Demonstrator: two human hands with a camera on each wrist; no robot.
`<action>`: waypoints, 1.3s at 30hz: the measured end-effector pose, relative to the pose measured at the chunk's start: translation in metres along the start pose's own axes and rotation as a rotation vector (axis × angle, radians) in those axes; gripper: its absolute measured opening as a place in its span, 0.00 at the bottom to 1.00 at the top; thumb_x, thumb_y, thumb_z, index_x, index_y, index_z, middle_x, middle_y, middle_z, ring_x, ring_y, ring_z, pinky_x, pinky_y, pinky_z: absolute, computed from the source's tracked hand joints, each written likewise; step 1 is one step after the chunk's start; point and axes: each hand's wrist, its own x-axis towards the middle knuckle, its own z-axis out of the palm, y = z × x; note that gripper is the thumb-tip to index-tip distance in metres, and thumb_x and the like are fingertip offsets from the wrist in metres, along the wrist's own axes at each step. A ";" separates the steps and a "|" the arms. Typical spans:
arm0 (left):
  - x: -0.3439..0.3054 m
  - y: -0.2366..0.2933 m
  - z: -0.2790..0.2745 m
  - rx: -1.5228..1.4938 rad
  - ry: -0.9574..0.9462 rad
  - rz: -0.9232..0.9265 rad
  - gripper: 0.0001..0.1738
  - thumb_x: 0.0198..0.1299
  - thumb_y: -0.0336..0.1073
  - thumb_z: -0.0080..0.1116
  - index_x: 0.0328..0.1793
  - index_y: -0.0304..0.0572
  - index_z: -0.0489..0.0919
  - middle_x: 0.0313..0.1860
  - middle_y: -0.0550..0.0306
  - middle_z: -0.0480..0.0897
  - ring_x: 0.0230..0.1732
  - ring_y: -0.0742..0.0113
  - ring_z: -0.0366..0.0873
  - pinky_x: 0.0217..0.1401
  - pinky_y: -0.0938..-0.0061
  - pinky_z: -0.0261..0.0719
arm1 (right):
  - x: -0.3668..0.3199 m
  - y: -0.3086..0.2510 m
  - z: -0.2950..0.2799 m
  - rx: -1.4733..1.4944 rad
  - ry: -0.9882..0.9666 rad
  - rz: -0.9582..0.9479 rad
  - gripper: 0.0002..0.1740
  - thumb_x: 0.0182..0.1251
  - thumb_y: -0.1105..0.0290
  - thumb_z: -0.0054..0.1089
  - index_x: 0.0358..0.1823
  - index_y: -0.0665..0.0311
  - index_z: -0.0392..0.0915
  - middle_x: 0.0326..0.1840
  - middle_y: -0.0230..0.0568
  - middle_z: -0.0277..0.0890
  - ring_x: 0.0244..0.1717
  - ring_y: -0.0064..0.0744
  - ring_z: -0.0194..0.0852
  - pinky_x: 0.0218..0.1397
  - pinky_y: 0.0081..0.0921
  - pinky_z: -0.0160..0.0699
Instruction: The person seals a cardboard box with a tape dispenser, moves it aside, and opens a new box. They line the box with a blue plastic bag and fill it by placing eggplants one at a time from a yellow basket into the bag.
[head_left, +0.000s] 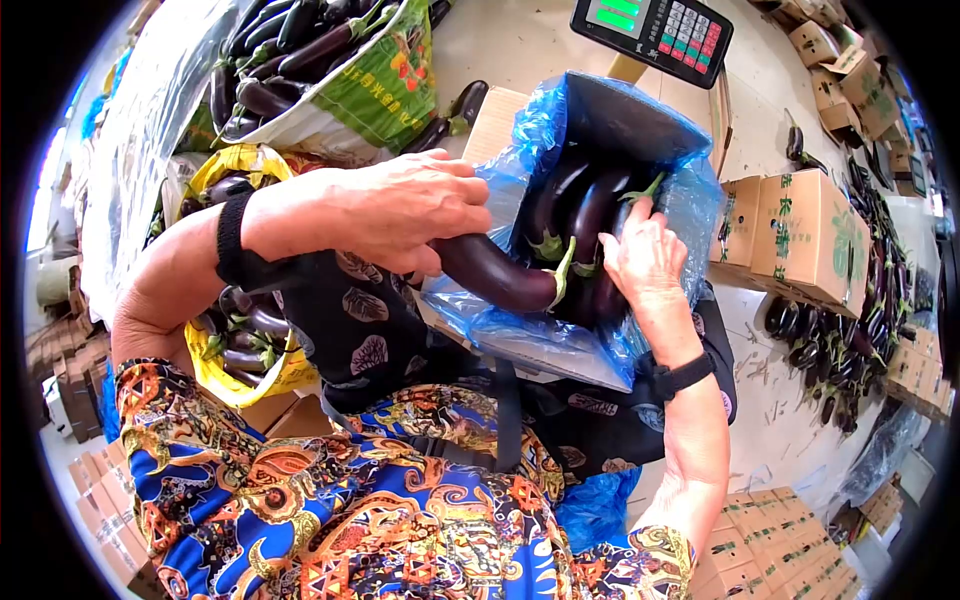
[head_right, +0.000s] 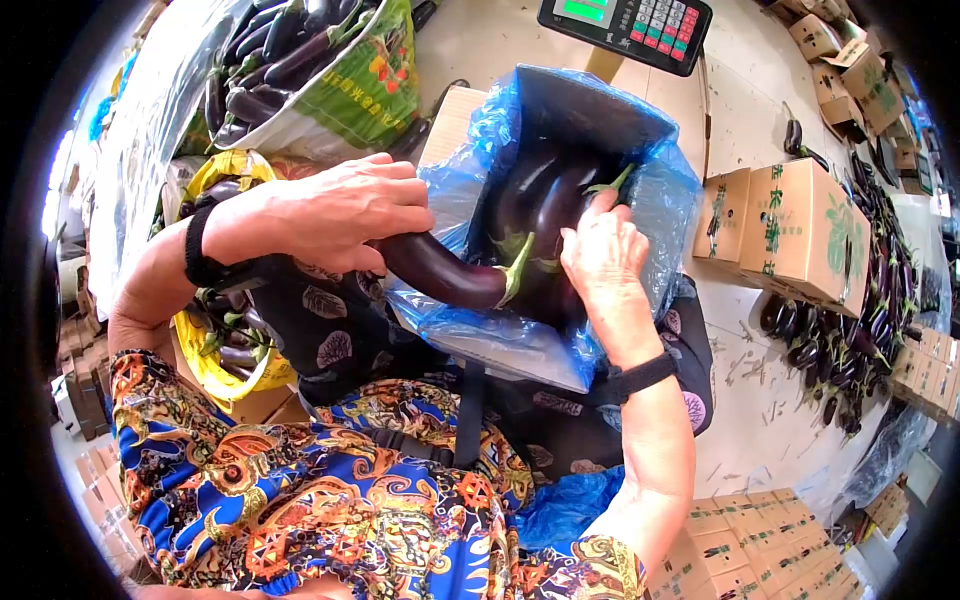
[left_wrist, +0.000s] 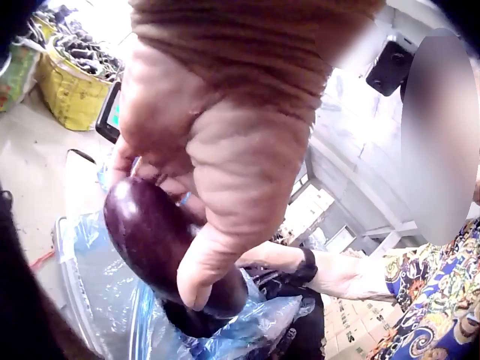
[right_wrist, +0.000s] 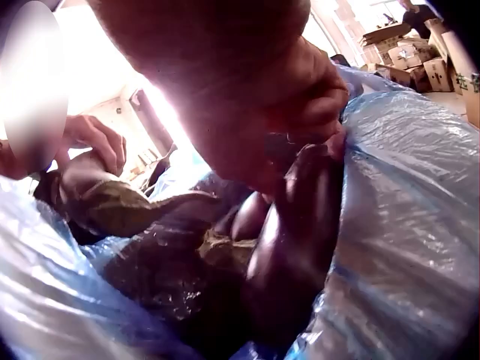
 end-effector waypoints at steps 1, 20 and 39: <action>0.001 -0.004 0.002 -0.022 0.046 0.035 0.30 0.41 0.36 0.73 0.53 0.39 0.77 0.44 0.51 0.75 0.51 0.49 0.74 0.56 0.57 0.71 | -0.001 0.005 -0.001 0.030 0.028 -0.005 0.38 0.63 0.57 0.68 0.66 0.77 0.65 0.45 0.59 0.78 0.41 0.58 0.84 0.43 0.46 0.86; 0.037 0.033 0.011 0.028 0.645 -0.057 0.25 0.45 0.33 0.73 0.52 0.39 0.79 0.40 0.48 0.78 0.44 0.47 0.78 0.48 0.58 0.79 | -0.028 -0.026 -0.088 1.186 -0.231 -0.053 0.33 0.58 0.53 0.75 0.57 0.69 0.76 0.45 0.52 0.85 0.47 0.41 0.85 0.53 0.33 0.81; 0.063 -0.003 0.011 0.169 0.301 0.227 0.19 0.51 0.25 0.62 0.51 0.45 0.80 0.71 0.48 0.67 0.79 0.48 0.58 0.71 0.52 0.67 | -0.023 0.013 -0.043 0.680 0.091 0.029 0.28 0.68 0.58 0.65 0.59 0.73 0.76 0.50 0.60 0.81 0.43 0.54 0.85 0.49 0.43 0.81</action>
